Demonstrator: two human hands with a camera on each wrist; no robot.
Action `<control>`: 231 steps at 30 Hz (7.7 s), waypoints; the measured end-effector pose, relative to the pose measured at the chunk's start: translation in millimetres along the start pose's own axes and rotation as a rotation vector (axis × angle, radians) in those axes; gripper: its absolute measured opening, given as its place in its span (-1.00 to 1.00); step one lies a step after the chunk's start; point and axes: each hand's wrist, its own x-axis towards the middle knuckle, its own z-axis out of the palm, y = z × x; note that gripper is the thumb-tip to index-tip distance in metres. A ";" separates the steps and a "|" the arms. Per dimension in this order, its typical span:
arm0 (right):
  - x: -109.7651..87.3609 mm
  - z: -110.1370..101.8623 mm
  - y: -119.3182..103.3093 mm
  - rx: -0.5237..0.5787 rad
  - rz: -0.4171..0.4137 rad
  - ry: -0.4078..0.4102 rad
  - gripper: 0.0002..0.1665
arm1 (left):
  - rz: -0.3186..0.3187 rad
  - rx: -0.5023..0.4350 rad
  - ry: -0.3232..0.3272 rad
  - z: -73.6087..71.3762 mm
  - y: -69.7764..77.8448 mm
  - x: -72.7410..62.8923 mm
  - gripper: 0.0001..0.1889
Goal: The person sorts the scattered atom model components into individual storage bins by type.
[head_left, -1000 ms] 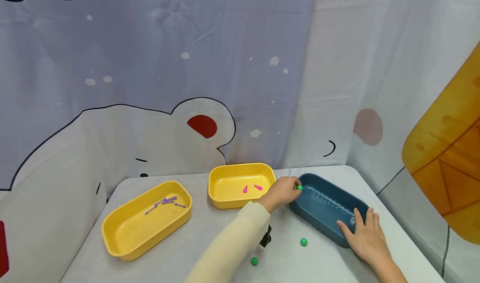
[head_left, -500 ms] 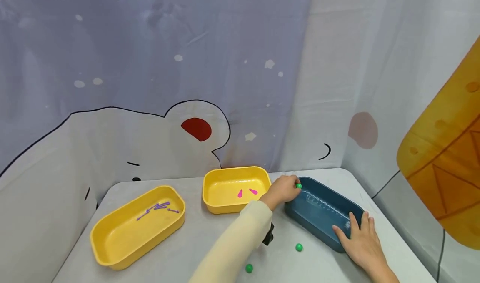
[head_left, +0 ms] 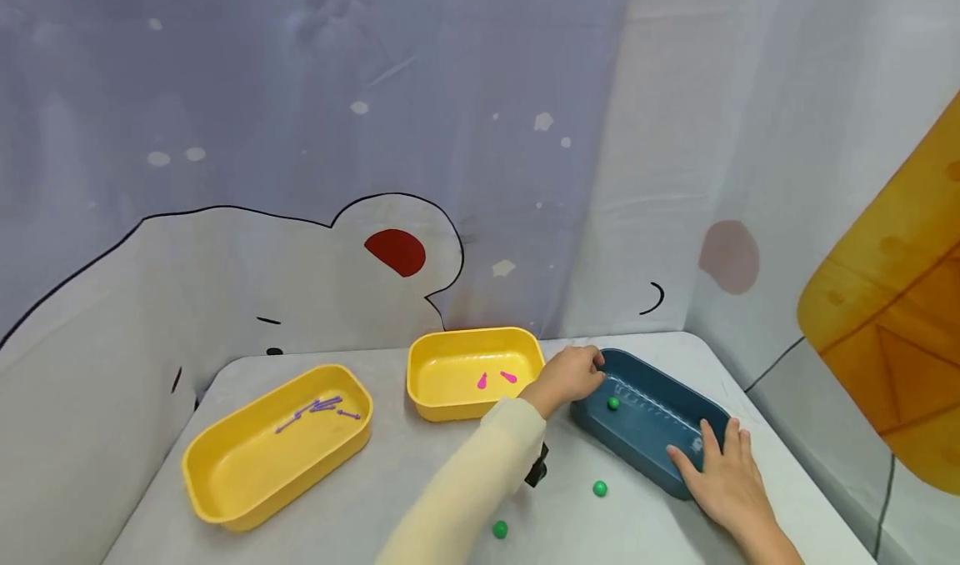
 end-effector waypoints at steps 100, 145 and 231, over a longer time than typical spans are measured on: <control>2.0 0.2 3.4 -0.006 -0.037 0.001 0.18 | 0.327 -0.077 -0.408 -0.3 -144.6 -202.0 -0.71; 3.7 0.0 5.1 0.005 -0.022 0.014 0.16 | 0.251 -0.007 -0.358 0.9 -119.3 -188.8 -0.91; 1.3 1.6 2.9 0.016 -0.019 0.012 0.16 | 0.312 -0.242 -0.083 2.8 -42.6 -74.8 -0.85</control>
